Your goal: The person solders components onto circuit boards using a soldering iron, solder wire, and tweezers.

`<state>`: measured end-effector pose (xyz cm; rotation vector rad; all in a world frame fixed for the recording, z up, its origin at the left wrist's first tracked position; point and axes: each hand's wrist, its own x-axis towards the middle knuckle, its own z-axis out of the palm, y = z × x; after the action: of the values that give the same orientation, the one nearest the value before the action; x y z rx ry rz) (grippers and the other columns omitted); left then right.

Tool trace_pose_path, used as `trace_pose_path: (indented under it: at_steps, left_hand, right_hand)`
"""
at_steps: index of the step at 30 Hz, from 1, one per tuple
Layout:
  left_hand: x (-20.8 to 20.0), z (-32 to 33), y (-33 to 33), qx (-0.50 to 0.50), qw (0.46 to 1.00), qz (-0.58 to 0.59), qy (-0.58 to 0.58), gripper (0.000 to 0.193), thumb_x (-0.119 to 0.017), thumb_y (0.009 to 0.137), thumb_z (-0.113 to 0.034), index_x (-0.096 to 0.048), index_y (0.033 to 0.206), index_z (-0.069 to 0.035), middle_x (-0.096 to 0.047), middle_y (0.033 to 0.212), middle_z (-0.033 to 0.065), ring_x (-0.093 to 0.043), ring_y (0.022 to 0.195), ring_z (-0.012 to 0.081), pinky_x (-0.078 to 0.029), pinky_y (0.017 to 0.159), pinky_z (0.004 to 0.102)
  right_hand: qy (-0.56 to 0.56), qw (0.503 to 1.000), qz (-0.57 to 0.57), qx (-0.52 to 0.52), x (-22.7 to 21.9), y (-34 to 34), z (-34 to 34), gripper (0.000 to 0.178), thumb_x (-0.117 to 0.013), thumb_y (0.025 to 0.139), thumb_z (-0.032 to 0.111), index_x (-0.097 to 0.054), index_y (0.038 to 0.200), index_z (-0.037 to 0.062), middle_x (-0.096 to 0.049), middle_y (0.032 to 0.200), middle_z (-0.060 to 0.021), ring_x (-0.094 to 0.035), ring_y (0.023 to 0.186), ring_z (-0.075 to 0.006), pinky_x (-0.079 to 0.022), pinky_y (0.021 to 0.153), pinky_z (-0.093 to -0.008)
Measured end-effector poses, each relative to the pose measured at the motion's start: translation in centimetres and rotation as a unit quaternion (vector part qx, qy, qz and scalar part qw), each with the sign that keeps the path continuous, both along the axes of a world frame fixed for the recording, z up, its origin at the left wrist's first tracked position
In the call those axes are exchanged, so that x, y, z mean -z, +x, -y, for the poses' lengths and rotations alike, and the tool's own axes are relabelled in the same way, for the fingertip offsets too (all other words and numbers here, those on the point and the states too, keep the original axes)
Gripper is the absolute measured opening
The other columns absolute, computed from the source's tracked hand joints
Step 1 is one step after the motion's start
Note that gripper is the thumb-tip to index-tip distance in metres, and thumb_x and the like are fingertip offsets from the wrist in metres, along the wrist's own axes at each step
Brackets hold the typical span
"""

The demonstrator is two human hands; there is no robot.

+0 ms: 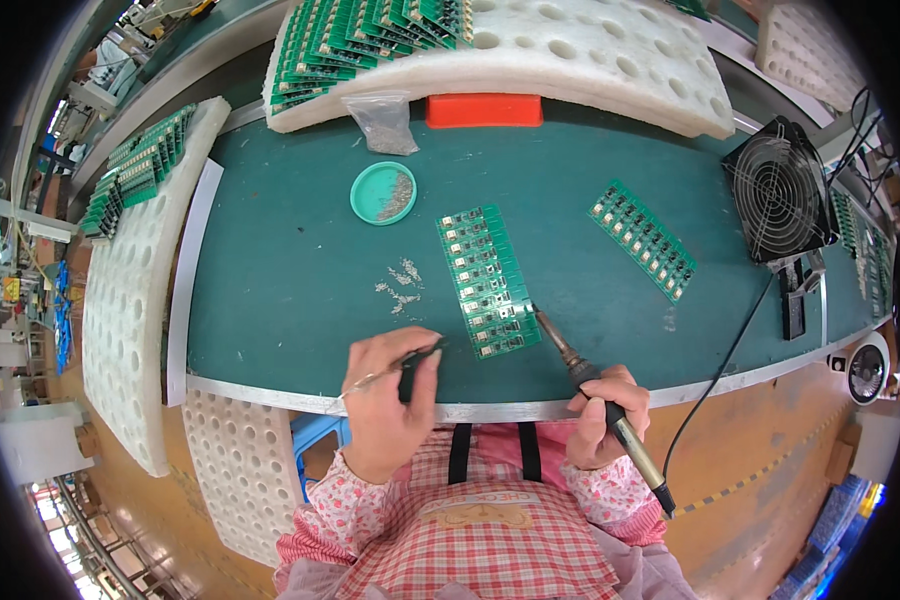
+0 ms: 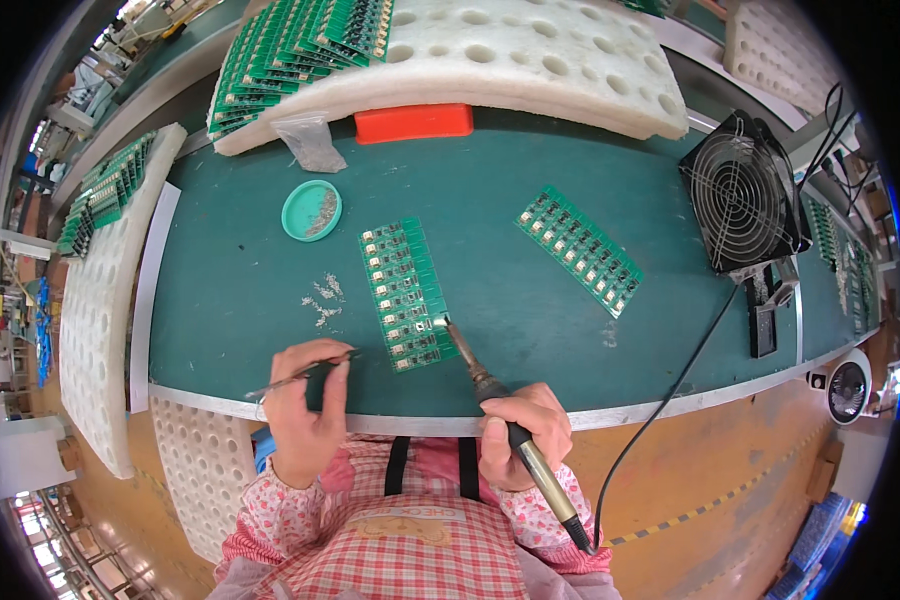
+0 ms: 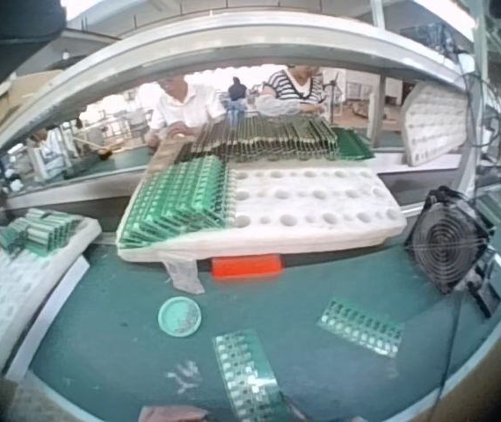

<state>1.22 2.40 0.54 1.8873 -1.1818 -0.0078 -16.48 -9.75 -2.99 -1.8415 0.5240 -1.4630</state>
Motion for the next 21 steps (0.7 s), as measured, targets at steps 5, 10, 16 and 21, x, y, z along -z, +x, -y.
trace_pose_path:
  at_steps: [5, 10, 16, 21]
  left_hand:
    - [0.2, -0.9, 1.4, -0.058, 0.998, 0.029, 0.009, 0.018, -0.069, 0.082, 0.005, -0.066, 0.098, -0.002, -0.070, 0.099, 0.0088, -0.065, 0.086, 0.0277, -0.045, 0.082, 0.0361]
    - [1.0, -0.8, 1.5, -0.070, 0.996, 0.045, 0.014, 0.019, -0.070, 0.082, 0.004, -0.066, 0.099, -0.003, -0.070, 0.099, 0.0065, -0.063, 0.083, 0.0267, -0.045, 0.080, 0.0352]
    - [1.1, -0.5, 1.7, -0.079, 0.995, 0.057, 0.022, 0.020, -0.072, 0.081, 0.003, -0.067, 0.099, -0.004, -0.070, 0.099, 0.0052, -0.062, 0.081, 0.0256, -0.044, 0.079, 0.0343]
    - [0.9, -0.4, 1.6, -0.080, 0.995, 0.037, 0.047, 0.010, -0.066, 0.090, -0.004, -0.068, 0.099, -0.004, -0.069, 0.101, 0.0069, -0.059, 0.088, 0.0272, -0.046, 0.080, 0.0362]
  right_hand:
    - [-0.030, 0.999, 0.016, -0.009, 0.5, -0.4, 0.2, 0.019, -0.062, 0.094, 0.018, -0.062, 0.092, -0.0008, -0.057, 0.055, -0.0026, -0.053, 0.047, -0.0159, -0.042, 0.050, -0.0299]
    - [-0.027, 1.000, 0.008, -0.003, 0.6, -0.4, 0.0, 0.021, -0.060, 0.095, 0.020, -0.062, 0.092, -0.0006, -0.057, 0.055, -0.0027, -0.052, 0.046, -0.0150, -0.041, 0.049, -0.0294]
    - [-0.027, 0.999, -0.032, -0.004, 0.4, -0.4, -0.1, 0.030, -0.049, 0.101, 0.028, -0.056, 0.096, -0.0010, -0.052, 0.056, -0.0024, -0.044, 0.050, -0.0100, -0.038, 0.053, -0.0285]
    - [-0.035, 0.999, 0.002, -0.003, 0.5, -0.3, 0.2, 0.022, -0.058, 0.097, 0.021, -0.061, 0.094, -0.0009, -0.055, 0.055, -0.0022, -0.052, 0.046, -0.0148, -0.042, 0.049, -0.0297]
